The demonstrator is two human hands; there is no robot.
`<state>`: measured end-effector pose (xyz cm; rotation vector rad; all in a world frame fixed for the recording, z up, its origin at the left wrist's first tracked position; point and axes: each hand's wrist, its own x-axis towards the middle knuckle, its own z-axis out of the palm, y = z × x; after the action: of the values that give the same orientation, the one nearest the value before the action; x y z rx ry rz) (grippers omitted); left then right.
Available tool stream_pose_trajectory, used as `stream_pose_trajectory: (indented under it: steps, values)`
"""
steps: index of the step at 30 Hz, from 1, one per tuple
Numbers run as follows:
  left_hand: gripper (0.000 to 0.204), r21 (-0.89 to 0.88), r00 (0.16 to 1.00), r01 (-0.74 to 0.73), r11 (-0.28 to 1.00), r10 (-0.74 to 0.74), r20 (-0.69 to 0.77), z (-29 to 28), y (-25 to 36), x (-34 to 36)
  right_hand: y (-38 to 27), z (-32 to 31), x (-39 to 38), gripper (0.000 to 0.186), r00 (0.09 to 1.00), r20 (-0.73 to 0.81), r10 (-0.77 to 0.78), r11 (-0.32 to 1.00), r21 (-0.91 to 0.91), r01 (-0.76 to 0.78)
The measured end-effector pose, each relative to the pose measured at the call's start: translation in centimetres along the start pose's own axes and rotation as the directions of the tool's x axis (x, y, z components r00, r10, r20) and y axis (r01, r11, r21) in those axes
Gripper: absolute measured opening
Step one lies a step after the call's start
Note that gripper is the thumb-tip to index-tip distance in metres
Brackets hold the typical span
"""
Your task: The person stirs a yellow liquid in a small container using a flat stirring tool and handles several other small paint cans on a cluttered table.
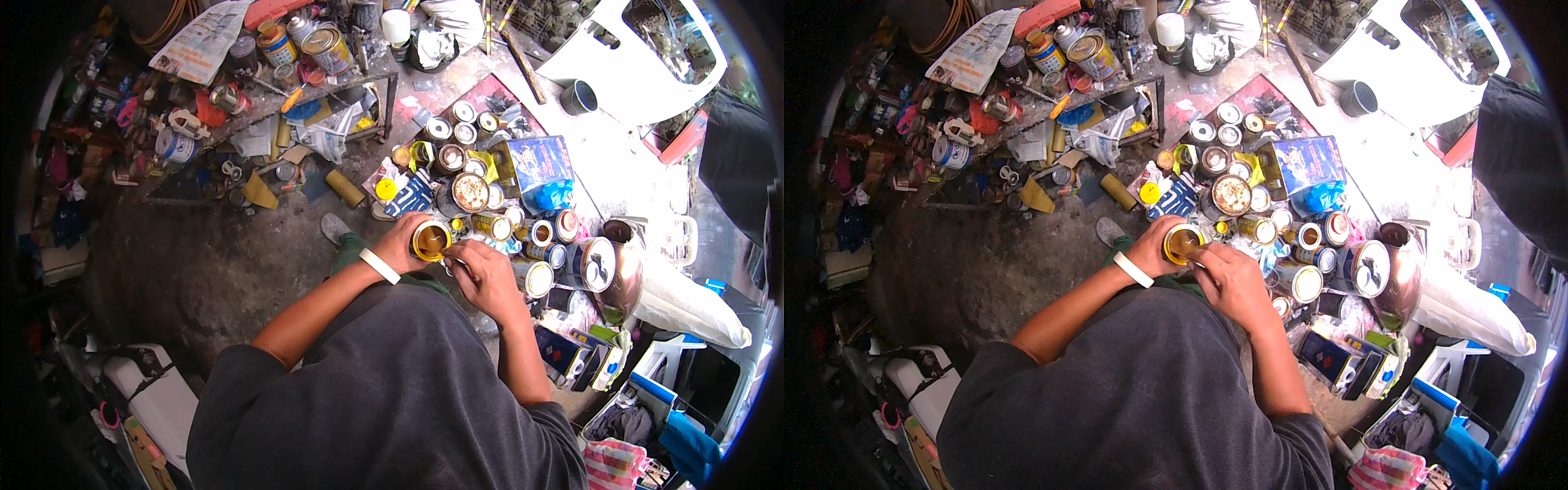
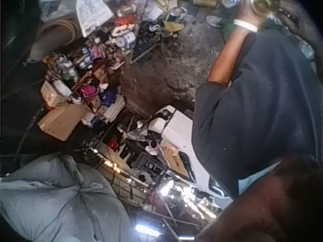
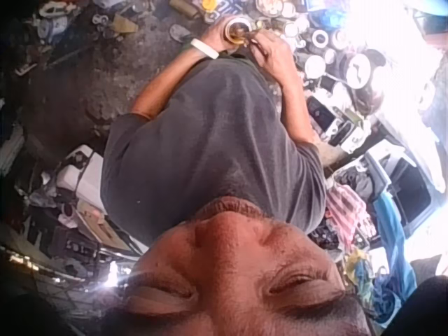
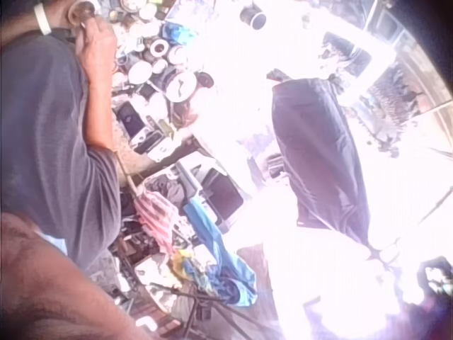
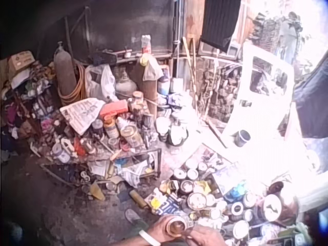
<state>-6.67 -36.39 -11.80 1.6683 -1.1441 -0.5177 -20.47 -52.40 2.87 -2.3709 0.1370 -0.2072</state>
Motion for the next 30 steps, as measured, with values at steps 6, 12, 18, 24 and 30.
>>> stream_pose_trajectory:
  steps: [6,12,18,24,30]
  values:
    - [0.087,0.001,0.998,0.055,0.998,-0.055,0.015,0.7,-0.3,-0.2,0.1,0.2,0.2,0.024,0.996,-0.087,-0.029,0.999,-0.021,0.028]
    - [0.082,0.059,0.997,0.038,0.998,-0.042,0.063,0.9,-0.9,0.0,0.8,0.2,-0.5,0.026,0.992,-0.121,0.044,0.995,-0.079,-0.053]
    - [0.086,0.014,0.977,0.008,1.0,-0.011,0.214,0.6,-1.6,1.2,-0.4,1.6,-2.7,0.024,0.968,-0.166,0.186,0.982,0.004,-0.188]
    - [0.092,-0.078,0.956,-0.129,0.989,0.145,0.256,1.0,-2.8,2.4,-2.4,3.4,-3.2,0.021,0.869,-0.423,0.254,0.961,0.01,-0.276]
    - [0.09,-0.159,0.896,-0.072,0.985,0.134,0.423,0.0,-2.9,1.7,-5.4,4.6,-3.9,0.018,0.753,-0.568,0.333,0.887,-0.081,-0.454]
